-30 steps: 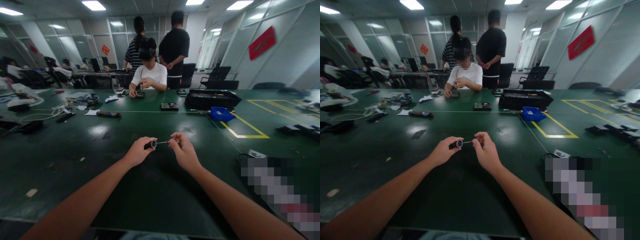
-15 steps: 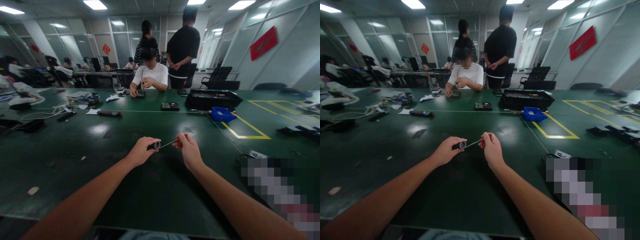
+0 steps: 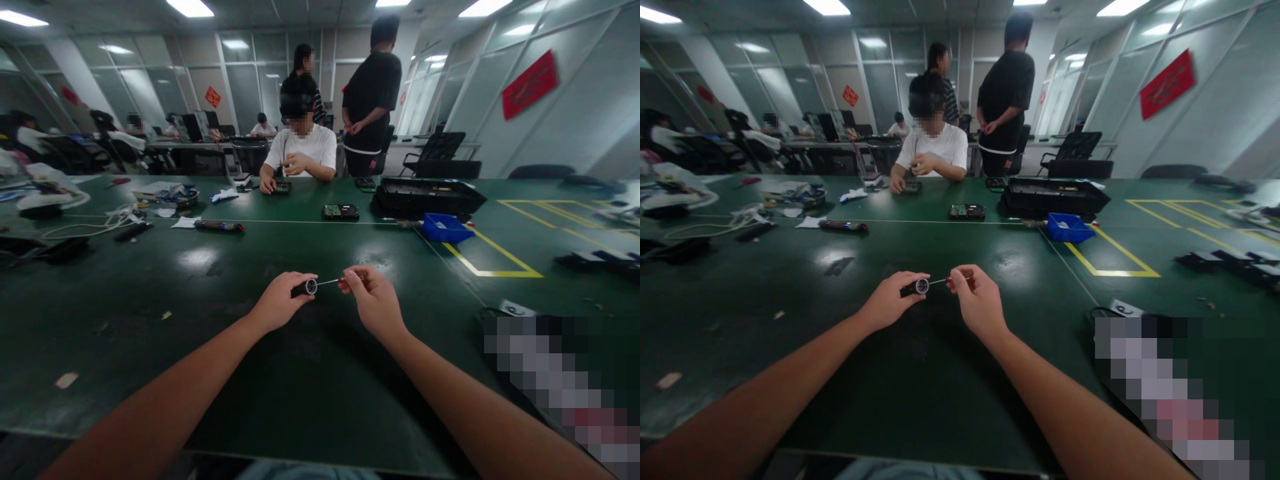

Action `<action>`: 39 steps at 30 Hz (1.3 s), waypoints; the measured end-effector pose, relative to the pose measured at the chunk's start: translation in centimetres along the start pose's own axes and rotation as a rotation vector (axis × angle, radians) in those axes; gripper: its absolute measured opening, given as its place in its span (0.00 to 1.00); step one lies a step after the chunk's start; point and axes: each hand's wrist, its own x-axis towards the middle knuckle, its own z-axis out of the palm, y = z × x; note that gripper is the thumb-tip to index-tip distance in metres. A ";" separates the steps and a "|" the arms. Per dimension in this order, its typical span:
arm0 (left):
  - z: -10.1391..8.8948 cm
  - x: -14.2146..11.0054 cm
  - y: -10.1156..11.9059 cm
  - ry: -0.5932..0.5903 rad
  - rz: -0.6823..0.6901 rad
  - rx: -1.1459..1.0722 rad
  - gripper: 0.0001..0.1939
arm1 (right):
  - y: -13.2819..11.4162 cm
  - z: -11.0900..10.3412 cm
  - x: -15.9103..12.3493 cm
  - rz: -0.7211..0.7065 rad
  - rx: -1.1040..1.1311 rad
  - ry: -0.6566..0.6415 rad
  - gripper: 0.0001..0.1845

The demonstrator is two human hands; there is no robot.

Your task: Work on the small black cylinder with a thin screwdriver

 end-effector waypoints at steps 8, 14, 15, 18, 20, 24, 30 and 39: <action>0.1 0.0 -0.3 -0.006 -0.001 -0.013 0.22 | -0.3 -0.4 -0.4 -0.050 -0.352 0.052 0.23; 0.2 0.0 -0.3 -0.001 -0.008 -0.011 0.21 | -0.6 -0.3 -0.5 -0.170 -0.244 -0.048 0.10; 0.2 0.0 -0.3 -0.002 -0.008 -0.013 0.21 | -0.7 -0.3 -0.6 -0.184 -0.230 -0.074 0.09; 0.1 0.0 -0.2 -0.003 -0.006 -0.020 0.20 | -0.9 -0.4 -0.7 -0.183 -0.196 -0.140 0.12; 0.0 0.0 -0.2 0.001 -0.003 -0.025 0.20 | -0.9 -0.4 -0.7 -0.152 -0.198 -0.149 0.12; 0.0 0.0 -0.3 0.003 -0.005 -0.037 0.20 | -0.9 -0.3 -0.5 -0.077 -0.285 -0.133 0.17; 0.2 -0.1 -0.6 0.007 -0.007 -0.033 0.21 | -1.4 -0.3 -0.8 -0.125 -0.245 -0.142 0.11; 0.1 -0.1 -0.4 0.026 0.020 -0.048 0.21 | 1.0 0.7 0.1 0.107 0.334 -0.024 0.12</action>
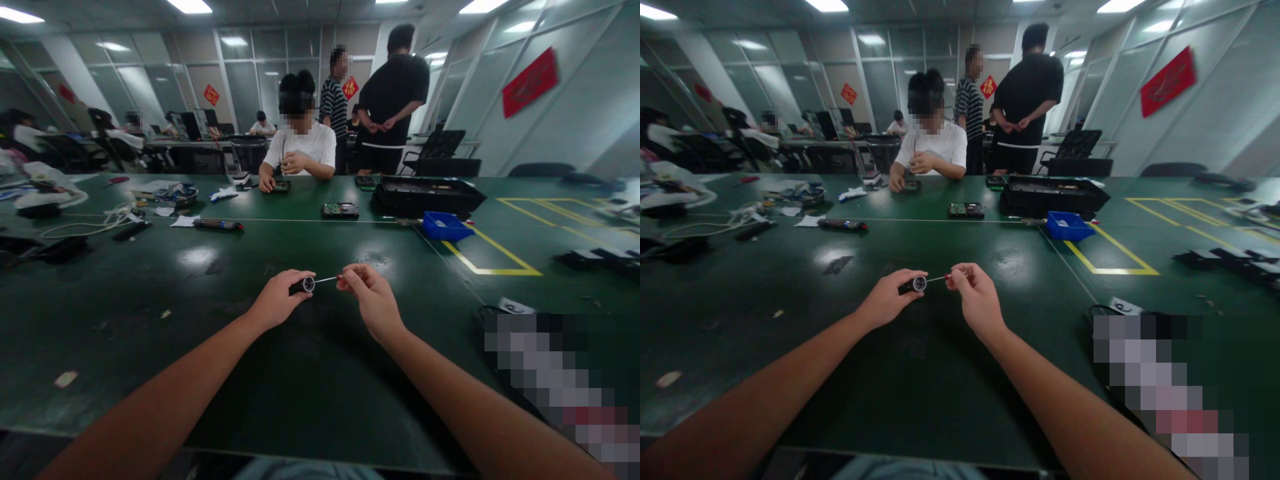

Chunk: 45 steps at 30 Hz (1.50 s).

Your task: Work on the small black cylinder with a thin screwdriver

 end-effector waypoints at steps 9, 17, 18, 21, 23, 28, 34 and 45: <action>0.0 0.6 -0.1 -0.026 0.093 0.125 0.22 | 1.1 -0.6 1.3 0.209 0.215 0.153 0.16; 0.0 0.3 0.0 -0.017 0.031 0.074 0.21 | 0.8 -0.5 0.8 0.032 0.024 0.101 0.15; 0.0 0.3 0.1 -0.019 0.027 0.072 0.21 | 0.7 -0.4 0.7 0.007 -0.020 0.082 0.15; 0.0 0.3 0.3 -0.025 0.026 0.067 0.22 | 0.4 -0.4 0.5 -0.033 -0.106 0.037 0.16; 0.0 0.2 0.3 -0.023 0.021 0.062 0.22 | -0.1 -0.3 0.3 -0.041 -0.141 0.032 0.16; 0.0 0.1 0.3 -0.022 0.006 0.044 0.22 | -1.4 -0.6 -0.2 -0.077 -0.506 0.068 0.21; 0.0 0.1 0.1 -0.019 0.000 0.019 0.21 | -1.6 -0.6 -0.6 -0.177 -0.668 0.038 0.19; 0.1 0.1 0.0 -0.021 0.004 0.014 0.20 | -2.1 -0.4 -0.8 -0.233 -0.645 -0.142 0.13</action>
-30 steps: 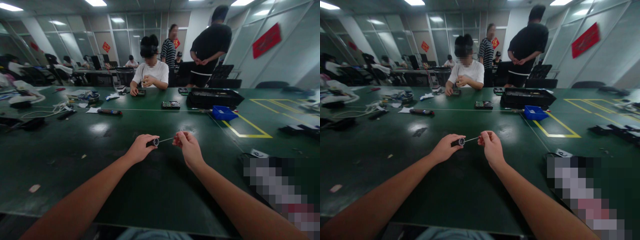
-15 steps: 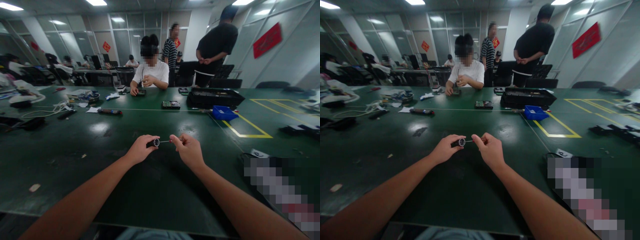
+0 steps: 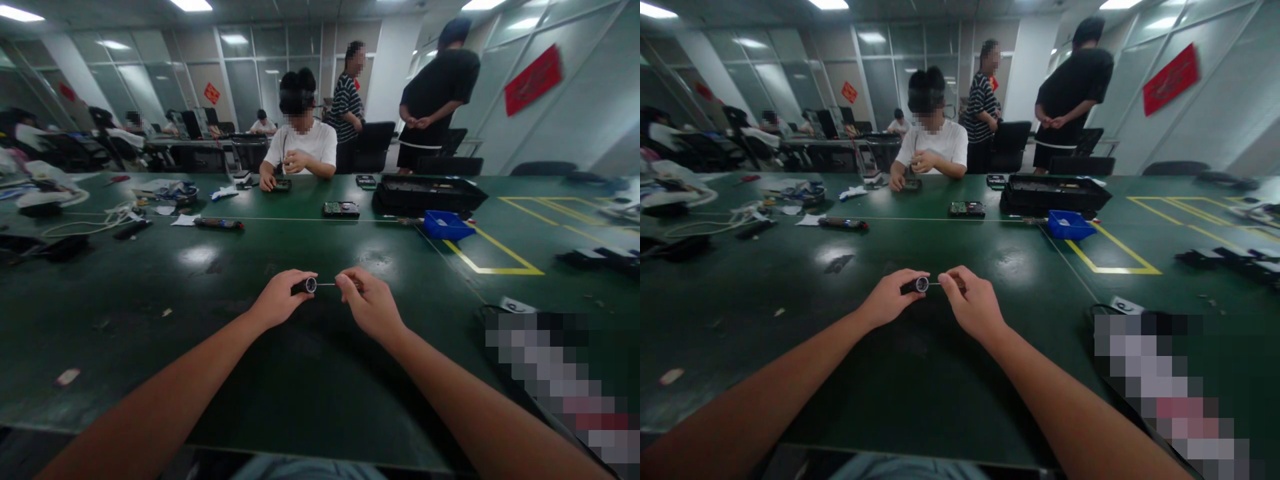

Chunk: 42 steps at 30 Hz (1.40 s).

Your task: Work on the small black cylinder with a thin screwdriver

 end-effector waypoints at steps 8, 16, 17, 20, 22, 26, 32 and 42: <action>-0.2 0.0 0.1 0.005 -0.026 0.010 0.20 | 0.0 0.3 -0.2 -0.018 0.086 0.021 0.12; -0.2 -0.1 0.2 0.016 -0.014 0.014 0.21 | 1.2 1.2 0.4 0.168 0.475 0.139 0.13; -0.2 -0.1 0.2 0.020 0.007 0.020 0.21 | 1.5 1.4 0.5 0.191 0.540 0.161 0.14; -0.5 0.0 0.3 0.026 0.107 0.053 0.21 | 2.3 1.8 1.1 0.291 0.742 0.206 0.18; -0.6 0.2 0.3 0.025 0.140 0.083 0.20 | 2.8 1.9 1.4 0.352 0.814 0.195 0.18; -0.5 0.4 0.1 0.008 0.105 0.111 0.20 | 3.4 2.0 1.8 0.419 0.756 0.242 0.17; -0.4 0.4 0.1 -0.002 -0.016 0.088 0.21 | 2.8 1.6 1.1 0.292 0.557 0.285 0.16; -0.4 0.1 0.8 0.100 -0.125 -0.046 0.22 | 0.5 0.5 0.5 0.161 0.320 0.279 0.15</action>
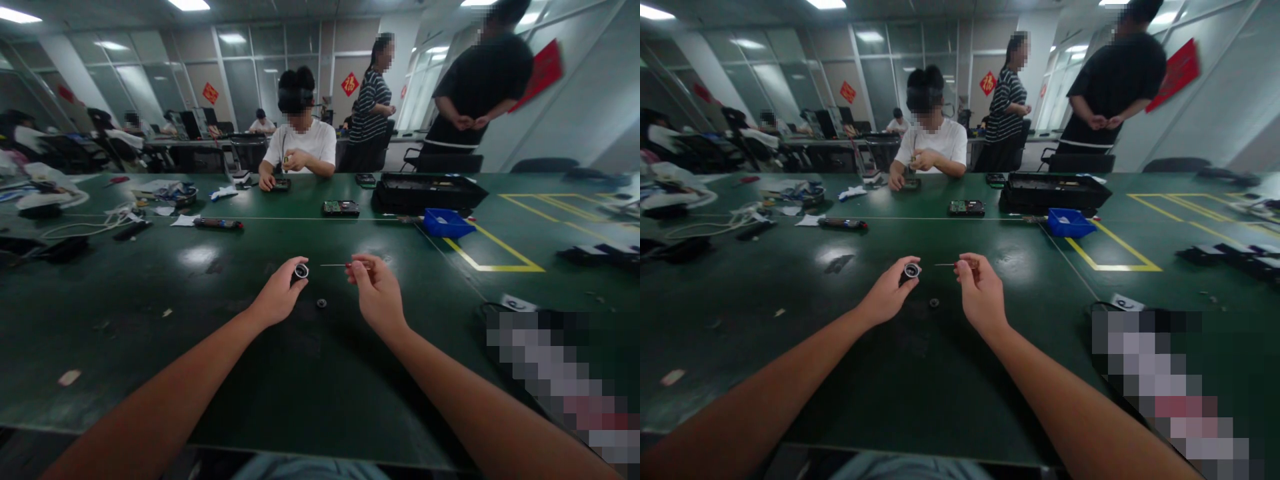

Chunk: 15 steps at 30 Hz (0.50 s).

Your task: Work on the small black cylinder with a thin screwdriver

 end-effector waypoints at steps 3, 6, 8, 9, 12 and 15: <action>-0.1 -0.3 1.0 -0.057 -0.025 0.028 0.21 | 0.1 0.1 -0.2 -0.021 -0.023 -0.019 0.16; 0.1 -0.6 1.9 -0.139 -0.001 0.099 0.16 | 0.5 0.2 -0.2 -0.037 -0.042 -0.041 0.15; 0.4 -0.8 2.2 -0.191 0.075 0.145 0.12 | 0.8 0.3 -0.2 -0.039 -0.032 -0.050 0.15; 0.7 -0.8 2.3 -0.214 0.119 0.172 0.11 | 1.0 0.3 -0.1 -0.039 -0.023 -0.050 0.15; 1.5 -1.0 2.4 -0.265 0.219 0.313 0.15 | 1.2 0.4 -0.1 -0.040 -0.005 -0.045 0.14; 2.2 -1.0 2.3 -0.289 0.245 0.475 0.19 | 1.1 0.3 -0.1 -0.047 -0.013 -0.053 0.14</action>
